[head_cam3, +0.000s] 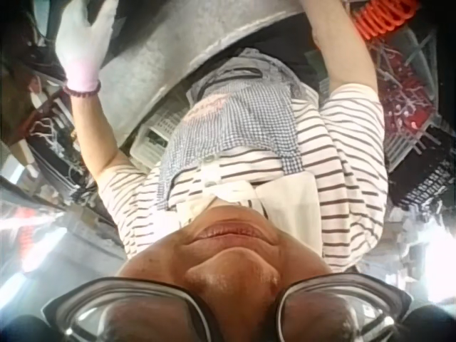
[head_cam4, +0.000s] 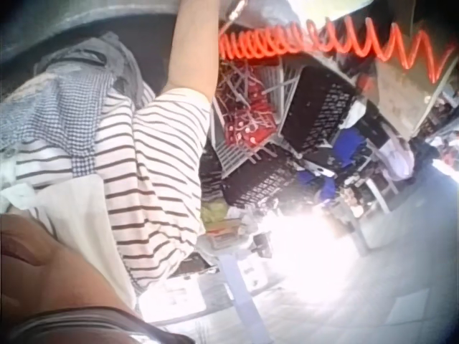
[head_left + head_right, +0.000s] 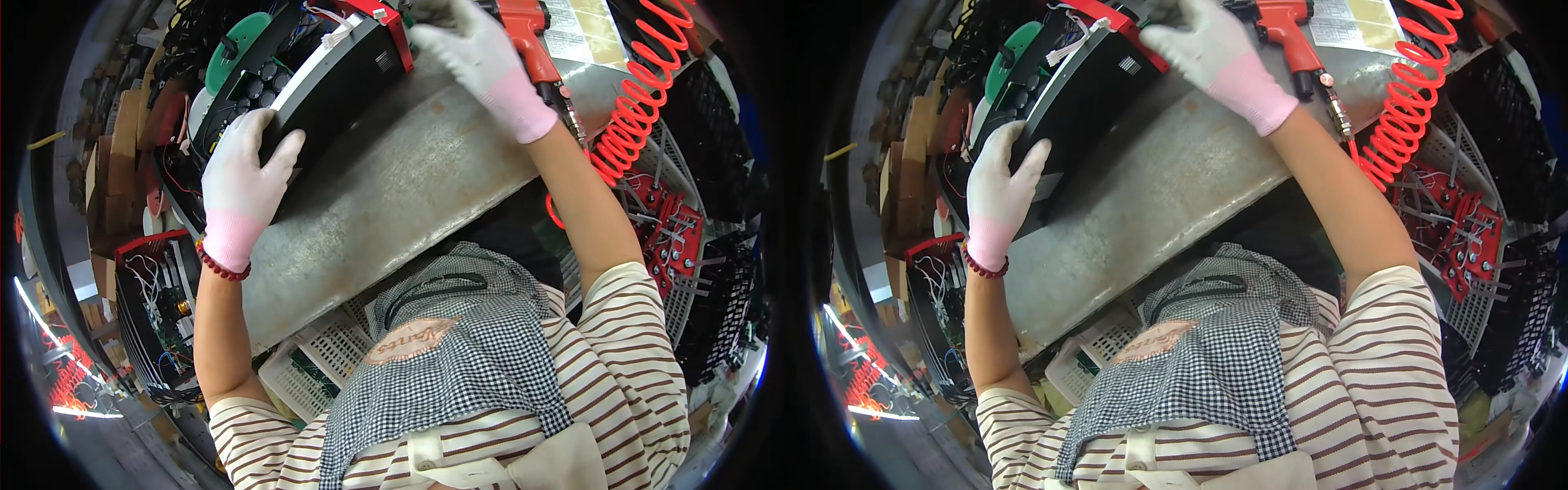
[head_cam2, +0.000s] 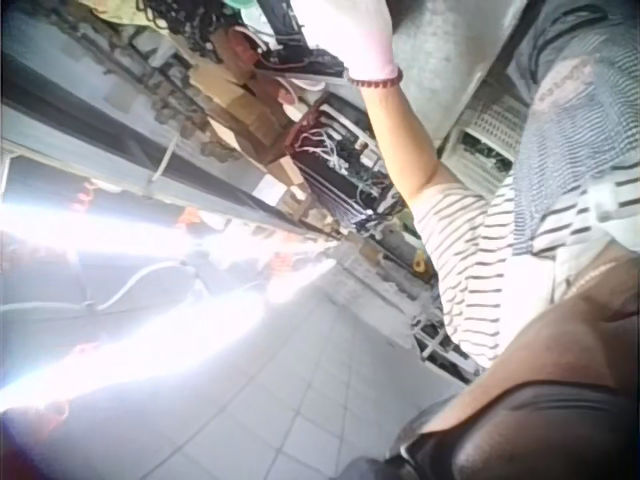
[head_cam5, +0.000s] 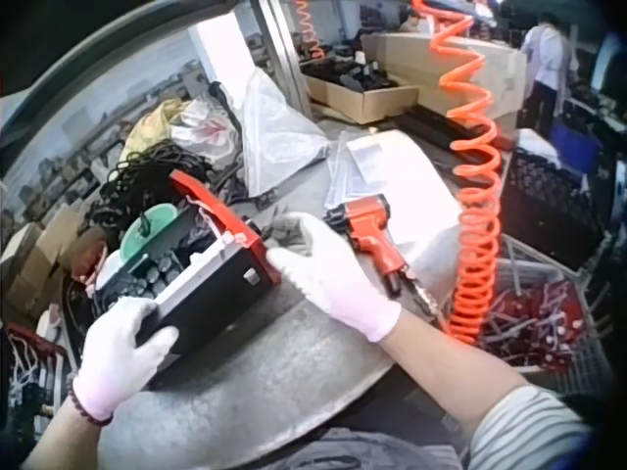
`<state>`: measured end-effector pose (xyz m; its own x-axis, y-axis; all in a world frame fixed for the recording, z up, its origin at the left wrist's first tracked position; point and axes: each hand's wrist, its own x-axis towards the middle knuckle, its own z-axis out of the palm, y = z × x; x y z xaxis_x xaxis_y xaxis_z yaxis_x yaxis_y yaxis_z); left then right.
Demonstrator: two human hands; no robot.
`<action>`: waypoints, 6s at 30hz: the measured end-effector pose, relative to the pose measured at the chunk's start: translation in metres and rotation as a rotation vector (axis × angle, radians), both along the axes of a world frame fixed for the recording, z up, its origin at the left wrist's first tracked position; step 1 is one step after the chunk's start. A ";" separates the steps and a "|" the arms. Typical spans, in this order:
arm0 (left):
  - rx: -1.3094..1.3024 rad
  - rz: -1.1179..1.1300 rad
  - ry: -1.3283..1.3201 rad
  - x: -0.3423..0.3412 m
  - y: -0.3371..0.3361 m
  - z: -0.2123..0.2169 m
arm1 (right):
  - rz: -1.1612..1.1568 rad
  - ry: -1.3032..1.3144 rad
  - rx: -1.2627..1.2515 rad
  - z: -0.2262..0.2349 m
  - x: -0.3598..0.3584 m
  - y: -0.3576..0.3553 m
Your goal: The person uses a red pneumatic screwdriver to remove screws from a black electronic device and opens the casing. They manipulate internal wires and components, repositioning parts and connecting cables before closing the casing and setting the device aside.
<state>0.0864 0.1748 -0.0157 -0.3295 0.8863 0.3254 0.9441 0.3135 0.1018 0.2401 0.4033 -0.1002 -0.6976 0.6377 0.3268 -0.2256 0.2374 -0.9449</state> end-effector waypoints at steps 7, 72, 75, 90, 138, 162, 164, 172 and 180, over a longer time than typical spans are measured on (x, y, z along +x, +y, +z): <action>-0.195 0.138 0.030 0.007 0.019 0.003 | -0.191 -0.202 0.445 -0.025 -0.025 -0.006; 0.579 0.645 -1.675 -0.010 -0.167 -0.005 | 0.652 -0.329 -0.452 0.052 -0.009 0.023; 0.534 0.889 -1.511 0.015 -0.144 0.002 | 0.681 -0.407 -0.362 0.057 -0.018 0.024; 0.886 0.565 -0.591 0.025 -0.172 -0.056 | 0.051 0.008 0.231 -0.012 0.032 -0.041; 0.532 0.100 -1.864 0.093 -0.066 -0.039 | 0.401 -0.375 -0.551 0.063 0.059 -0.129; 0.292 0.258 -1.508 0.100 -0.074 -0.008 | 0.233 -0.058 0.935 0.067 0.021 -0.127; 0.273 0.174 -1.414 0.105 -0.082 0.001 | 0.189 -0.033 0.856 0.065 0.019 -0.123; 0.276 -0.307 -0.550 0.028 -0.096 0.099 | 0.014 -0.102 0.169 0.076 -0.008 -0.108; -0.366 0.105 -0.355 -0.004 -0.004 0.126 | -0.148 -0.132 0.658 0.067 -0.052 -0.097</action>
<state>0.0821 0.1712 0.1104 -0.4567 0.8773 -0.1477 0.8327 0.4800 0.2762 0.1876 0.3068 -0.0328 -0.6790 0.4271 0.5971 -0.0394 0.7909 -0.6106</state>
